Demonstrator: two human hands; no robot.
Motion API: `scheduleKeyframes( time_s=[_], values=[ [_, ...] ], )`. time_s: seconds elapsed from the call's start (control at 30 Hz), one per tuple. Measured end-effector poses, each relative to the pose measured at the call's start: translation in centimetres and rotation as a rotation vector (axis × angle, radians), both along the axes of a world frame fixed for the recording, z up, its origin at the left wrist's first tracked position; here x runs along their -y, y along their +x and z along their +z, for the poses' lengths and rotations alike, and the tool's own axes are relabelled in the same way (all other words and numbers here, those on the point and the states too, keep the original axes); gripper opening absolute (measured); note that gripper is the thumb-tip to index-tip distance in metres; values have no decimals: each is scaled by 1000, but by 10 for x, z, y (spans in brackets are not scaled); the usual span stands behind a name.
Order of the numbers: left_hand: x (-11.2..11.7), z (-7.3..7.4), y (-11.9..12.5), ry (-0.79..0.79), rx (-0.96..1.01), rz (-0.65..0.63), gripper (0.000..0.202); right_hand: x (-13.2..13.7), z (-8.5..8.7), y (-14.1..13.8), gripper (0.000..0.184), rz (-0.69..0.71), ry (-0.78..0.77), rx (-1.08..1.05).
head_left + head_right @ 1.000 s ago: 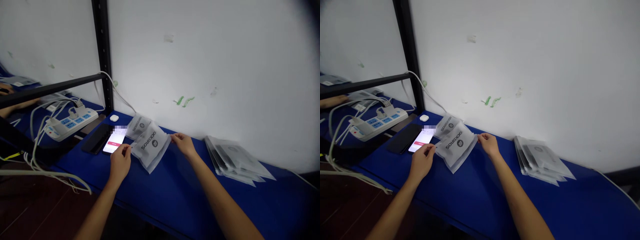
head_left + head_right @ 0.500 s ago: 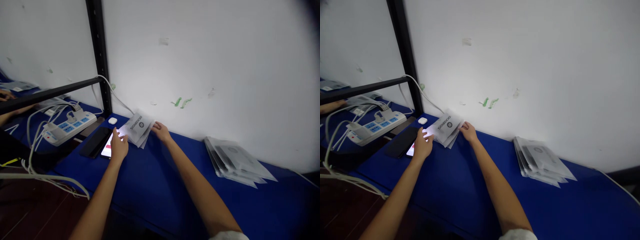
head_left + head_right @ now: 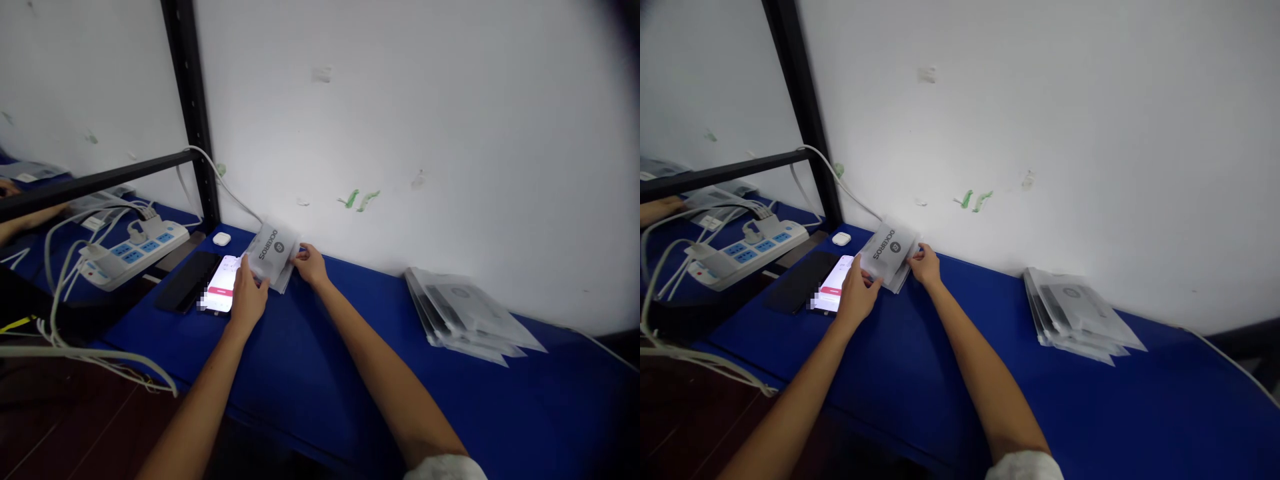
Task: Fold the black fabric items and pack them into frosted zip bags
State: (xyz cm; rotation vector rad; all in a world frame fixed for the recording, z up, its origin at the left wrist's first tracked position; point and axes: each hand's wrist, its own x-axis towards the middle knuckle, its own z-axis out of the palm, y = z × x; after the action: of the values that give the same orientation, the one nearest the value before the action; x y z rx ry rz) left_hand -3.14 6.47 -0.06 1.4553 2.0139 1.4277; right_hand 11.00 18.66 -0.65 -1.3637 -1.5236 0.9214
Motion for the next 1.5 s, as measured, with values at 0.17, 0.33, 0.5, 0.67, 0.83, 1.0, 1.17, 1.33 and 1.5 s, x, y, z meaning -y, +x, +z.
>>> scheduleKeyframes(
  time_s=[0.17, 0.33, 0.5, 0.67, 0.83, 1.0, 1.17, 1.33, 1.5],
  values=[
    [-6, -3, 0, 67, 85, -37, 69, -8, 2, -10, 30, -71, 26, -41],
    [-9, -2, 0, 75, 87, -90, 64, -9, -1, -13, 14, -117, 32, -61],
    [-9, -6, 0, 88, 42, -41, 60, -4, -2, -11, 14, -115, 39, -50],
    [-5, -4, 0, 82, -4, 41, 56, 7, -3, -7, 11, -66, 62, -1],
    [0, -1, 2, 81, -37, 56, 53, 26, -2, 1, 11, -6, 116, 84],
    [4, -2, 4, 41, -110, 54, 50, 49, 0, 14, 13, 42, 182, 185],
    [6, -3, 7, 45, -182, 10, 47, 72, 0, 24, 18, 95, 228, 286],
    [8, -4, 10, 61, -253, -24, 44, 88, 1, 22, 21, 166, 273, 363],
    [6, -8, 10, 67, -250, -62, 45, 93, -1, 12, 32, 196, 285, 383]
  ],
)
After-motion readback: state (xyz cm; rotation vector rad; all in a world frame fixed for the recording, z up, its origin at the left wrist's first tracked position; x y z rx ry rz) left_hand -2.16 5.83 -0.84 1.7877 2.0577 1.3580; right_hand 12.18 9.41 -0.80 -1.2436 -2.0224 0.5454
